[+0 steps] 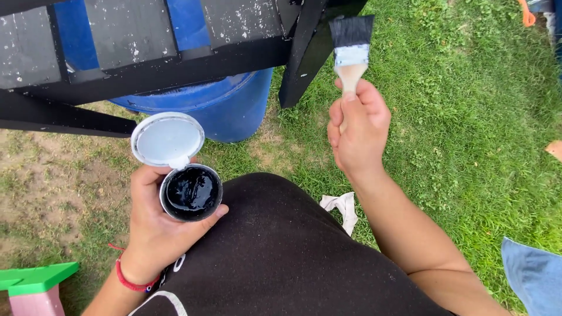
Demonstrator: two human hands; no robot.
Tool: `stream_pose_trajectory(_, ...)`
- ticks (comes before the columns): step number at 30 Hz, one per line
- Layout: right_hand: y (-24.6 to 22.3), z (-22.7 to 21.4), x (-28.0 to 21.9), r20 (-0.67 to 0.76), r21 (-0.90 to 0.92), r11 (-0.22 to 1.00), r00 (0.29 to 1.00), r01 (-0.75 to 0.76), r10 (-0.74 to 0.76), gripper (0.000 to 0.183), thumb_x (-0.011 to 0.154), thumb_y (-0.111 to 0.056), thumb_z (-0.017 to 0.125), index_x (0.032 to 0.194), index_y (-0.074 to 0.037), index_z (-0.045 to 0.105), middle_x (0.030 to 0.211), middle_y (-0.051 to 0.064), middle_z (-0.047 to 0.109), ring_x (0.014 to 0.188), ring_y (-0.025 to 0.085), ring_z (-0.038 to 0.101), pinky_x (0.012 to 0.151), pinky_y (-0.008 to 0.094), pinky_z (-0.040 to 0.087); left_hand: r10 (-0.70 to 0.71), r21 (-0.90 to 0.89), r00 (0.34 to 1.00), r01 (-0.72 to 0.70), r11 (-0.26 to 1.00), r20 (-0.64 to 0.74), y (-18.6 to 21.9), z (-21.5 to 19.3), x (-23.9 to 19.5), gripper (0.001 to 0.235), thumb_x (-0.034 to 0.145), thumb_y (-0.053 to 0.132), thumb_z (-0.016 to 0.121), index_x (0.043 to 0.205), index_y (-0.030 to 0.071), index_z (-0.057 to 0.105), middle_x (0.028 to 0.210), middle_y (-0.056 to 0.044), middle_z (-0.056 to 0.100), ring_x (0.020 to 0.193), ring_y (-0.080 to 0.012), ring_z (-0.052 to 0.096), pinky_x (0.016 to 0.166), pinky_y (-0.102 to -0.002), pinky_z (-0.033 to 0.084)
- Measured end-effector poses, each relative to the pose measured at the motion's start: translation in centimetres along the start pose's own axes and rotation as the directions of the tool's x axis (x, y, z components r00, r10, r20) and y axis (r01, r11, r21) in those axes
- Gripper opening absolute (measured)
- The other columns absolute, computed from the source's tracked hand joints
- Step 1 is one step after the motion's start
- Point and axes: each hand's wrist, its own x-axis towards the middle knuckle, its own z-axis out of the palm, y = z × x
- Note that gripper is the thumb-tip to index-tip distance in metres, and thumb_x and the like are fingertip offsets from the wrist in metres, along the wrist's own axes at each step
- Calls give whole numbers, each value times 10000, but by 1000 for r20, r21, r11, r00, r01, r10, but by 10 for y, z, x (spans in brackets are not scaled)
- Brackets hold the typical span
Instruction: A person uses a paintbrush to apply black paint to a wooden chair frame placed on a blue barrel outdoors.
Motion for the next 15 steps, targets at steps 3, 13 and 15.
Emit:
stream_pose_trajectory(3, 38, 5, 11, -126, -139, 952, 959, -272, 255, 241, 981, -29, 465, 1161, 28, 614, 618, 0, 507, 408, 54, 372, 301, 194, 260, -29, 51, 999, 30, 998, -19, -2, -1, -4, 863, 605, 184, 911, 1258, 61, 359, 1236, -148, 563, 1167, -230, 620, 1041, -357, 453)
stream_pose_trajectory(13, 123, -29, 26, -239, -311, 702, 768, -640, 594, 206, 1037, -110, 449, 1096, -43, 635, 632, -10, 514, 430, 60, 340, 345, 215, 235, -67, -21, 998, 67, 998, -3, 3, 0, -4, 844, 616, 141, 887, 1255, 72, 340, 1271, -193, 573, 1203, -249, 619, 1081, -372, 453)
stream_pose_trajectory(15, 138, -39, 22, -261, -306, 665, 732, -681, 629, 216, 1045, -98, 440, 1134, -18, 620, 637, -9, 498, 447, 65, 337, 359, 211, 234, -32, 30, 999, 32, 999, -4, 3, -1, -3, 840, 632, 173, 887, 1258, 69, 336, 1248, -178, 566, 1185, -249, 626, 1060, -371, 462)
